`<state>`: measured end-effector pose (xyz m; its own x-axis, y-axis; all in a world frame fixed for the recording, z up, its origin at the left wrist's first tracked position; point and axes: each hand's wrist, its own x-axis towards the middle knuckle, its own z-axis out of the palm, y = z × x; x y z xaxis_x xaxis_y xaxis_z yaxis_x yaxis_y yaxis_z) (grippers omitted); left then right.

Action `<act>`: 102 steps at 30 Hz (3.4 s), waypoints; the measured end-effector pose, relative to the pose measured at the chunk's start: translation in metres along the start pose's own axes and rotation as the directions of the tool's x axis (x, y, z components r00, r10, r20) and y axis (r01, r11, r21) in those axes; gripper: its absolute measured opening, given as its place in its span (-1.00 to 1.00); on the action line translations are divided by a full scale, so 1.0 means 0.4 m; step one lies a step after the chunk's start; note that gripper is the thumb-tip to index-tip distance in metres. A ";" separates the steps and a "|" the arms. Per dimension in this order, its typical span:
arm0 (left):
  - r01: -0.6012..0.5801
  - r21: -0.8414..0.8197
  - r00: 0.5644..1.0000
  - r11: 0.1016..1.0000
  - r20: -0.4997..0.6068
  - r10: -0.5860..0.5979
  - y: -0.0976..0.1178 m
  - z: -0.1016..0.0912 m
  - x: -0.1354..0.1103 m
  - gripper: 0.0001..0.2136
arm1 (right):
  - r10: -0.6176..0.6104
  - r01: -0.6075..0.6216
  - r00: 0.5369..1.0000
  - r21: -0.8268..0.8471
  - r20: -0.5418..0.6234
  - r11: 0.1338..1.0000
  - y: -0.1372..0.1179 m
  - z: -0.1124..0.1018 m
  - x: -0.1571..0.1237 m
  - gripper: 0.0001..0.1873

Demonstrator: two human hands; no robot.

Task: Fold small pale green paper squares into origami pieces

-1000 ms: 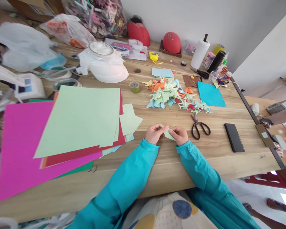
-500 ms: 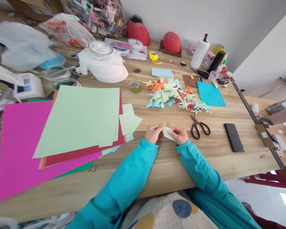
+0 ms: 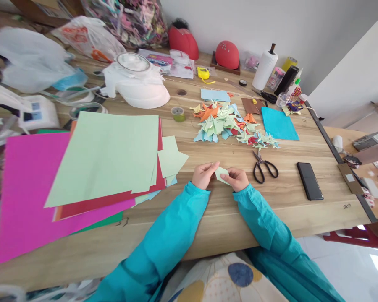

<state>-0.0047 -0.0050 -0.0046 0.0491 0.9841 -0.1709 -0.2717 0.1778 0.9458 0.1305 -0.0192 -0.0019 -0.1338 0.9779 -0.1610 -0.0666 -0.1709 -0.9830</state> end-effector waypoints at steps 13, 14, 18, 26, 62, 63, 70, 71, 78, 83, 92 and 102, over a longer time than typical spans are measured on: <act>-0.083 0.129 0.994 0.988 0.077 0.073 0.033 0.008 -0.013 -0.72 | -0.036 0.036 0.999 -0.025 -0.013 0.999 -0.005 -0.006 0.004 -0.63; -0.075 0.103 0.995 0.992 0.068 0.068 0.030 0.006 -0.012 -0.70 | -0.033 0.033 0.999 -0.036 -0.016 0.999 -0.006 -0.006 0.003 -0.62; -0.022 0.010 1.000 1.000 0.023 0.022 0.015 0.004 -0.007 -0.70 | -0.021 0.020 1.000 -0.061 -0.013 0.998 -0.010 -0.005 0.000 -0.62; -0.094 0.024 0.995 0.995 -0.026 0.095 0.009 -0.002 -0.002 -0.77 | -0.006 0.007 0.996 0.010 -0.089 1.000 -0.012 0.000 0.001 -0.65; 0.090 -0.028 0.993 0.996 0.078 -0.087 0.038 0.021 -0.025 -0.66 | -0.175 0.170 0.946 -0.043 -0.271 0.984 -0.024 -0.019 0.004 -0.63; 0.099 -0.066 0.995 0.993 0.041 -0.096 0.037 0.020 -0.023 -0.62 | -0.171 0.170 0.947 -0.028 -0.271 0.985 -0.022 -0.019 0.006 -0.66; 0.102 -0.022 0.995 0.995 0.011 -0.101 0.026 0.003 -0.005 -0.62 | -0.151 0.171 0.957 0.059 -0.247 0.984 -0.013 -0.022 0.008 -0.81; 0.103 -0.012 0.994 0.995 0.023 -0.103 0.024 0.001 -0.004 -0.63 | -0.146 0.169 0.960 0.080 -0.241 0.982 -0.015 -0.025 0.007 -0.82; 0.119 -0.014 0.992 0.993 0.034 -0.118 0.034 0.004 -0.010 -0.56 | -0.137 0.145 0.989 0.212 -0.053 0.966 -0.026 -0.050 0.001 -0.87; 0.111 0.000 0.992 0.994 0.062 -0.111 0.047 0.002 -0.014 -0.53 | -0.317 0.318 0.944 -0.004 0.096 0.948 -0.028 -0.052 0.003 -0.85; 0.190 -0.373 0.982 0.908 0.059 -0.182 0.049 -0.002 -0.007 -0.55 | -0.531 0.519 0.847 -0.270 0.035 0.811 -0.018 -0.046 -0.002 -0.87; 0.279 -0.317 0.959 0.907 0.147 -0.243 0.044 0.007 -0.011 -0.73 | -0.602 0.592 0.789 -0.416 0.123 0.690 -0.020 -0.045 -0.004 -0.86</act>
<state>-0.0071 -0.0061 0.0135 0.2541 0.9002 -0.3536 -0.5372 0.4354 0.7224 0.1489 -0.0174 0.0045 -0.1871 0.8592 0.4761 0.2864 0.5113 -0.8102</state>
